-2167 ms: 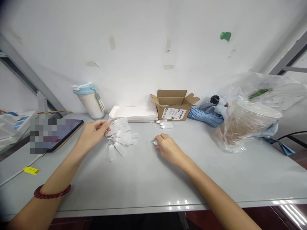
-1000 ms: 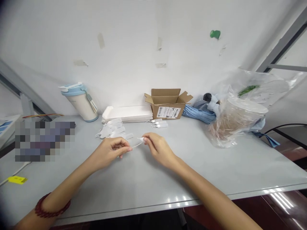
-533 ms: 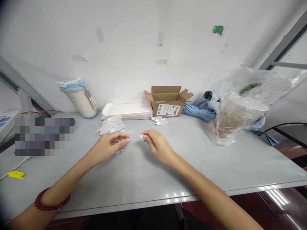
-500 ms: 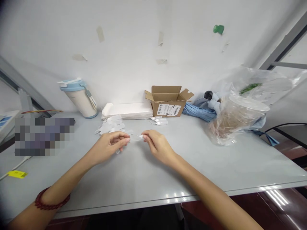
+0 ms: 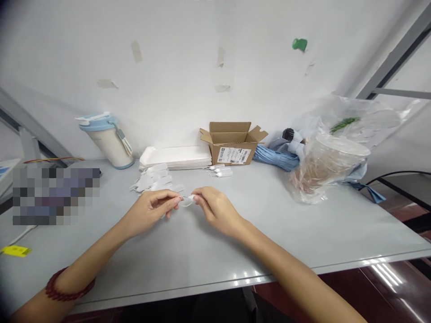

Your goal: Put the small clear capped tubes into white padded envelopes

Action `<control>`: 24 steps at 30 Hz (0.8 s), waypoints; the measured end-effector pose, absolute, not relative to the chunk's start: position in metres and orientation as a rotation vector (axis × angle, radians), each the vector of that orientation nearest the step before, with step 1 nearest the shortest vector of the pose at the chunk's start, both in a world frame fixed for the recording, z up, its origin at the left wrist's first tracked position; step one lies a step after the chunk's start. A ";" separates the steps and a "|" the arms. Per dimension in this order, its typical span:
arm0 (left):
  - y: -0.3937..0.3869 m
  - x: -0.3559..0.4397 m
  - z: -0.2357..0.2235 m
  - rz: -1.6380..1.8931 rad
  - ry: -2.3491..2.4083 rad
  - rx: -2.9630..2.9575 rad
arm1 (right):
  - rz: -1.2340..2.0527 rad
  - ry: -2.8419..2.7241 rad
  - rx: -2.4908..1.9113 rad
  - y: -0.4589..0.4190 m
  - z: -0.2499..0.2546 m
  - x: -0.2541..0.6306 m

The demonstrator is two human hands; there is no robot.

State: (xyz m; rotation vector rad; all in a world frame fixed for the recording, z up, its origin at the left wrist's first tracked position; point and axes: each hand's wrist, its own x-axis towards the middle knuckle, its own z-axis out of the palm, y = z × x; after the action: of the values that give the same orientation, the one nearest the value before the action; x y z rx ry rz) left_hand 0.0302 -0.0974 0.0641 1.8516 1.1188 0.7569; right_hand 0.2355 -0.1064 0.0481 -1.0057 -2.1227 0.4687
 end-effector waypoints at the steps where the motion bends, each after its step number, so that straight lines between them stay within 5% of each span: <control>1: -0.098 0.030 0.065 0.755 1.111 1.863 | 0.474 -2.121 -1.005 -0.106 0.048 0.235; 24: -0.099 0.033 0.062 0.804 1.068 1.905 | 0.479 -2.118 -0.998 -0.107 0.049 0.237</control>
State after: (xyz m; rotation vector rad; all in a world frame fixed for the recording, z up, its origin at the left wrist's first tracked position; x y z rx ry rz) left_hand 0.0329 -0.0992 0.0624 1.9054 1.0685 0.8038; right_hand 0.2366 -0.1066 0.0489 -0.9975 -2.1179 0.4789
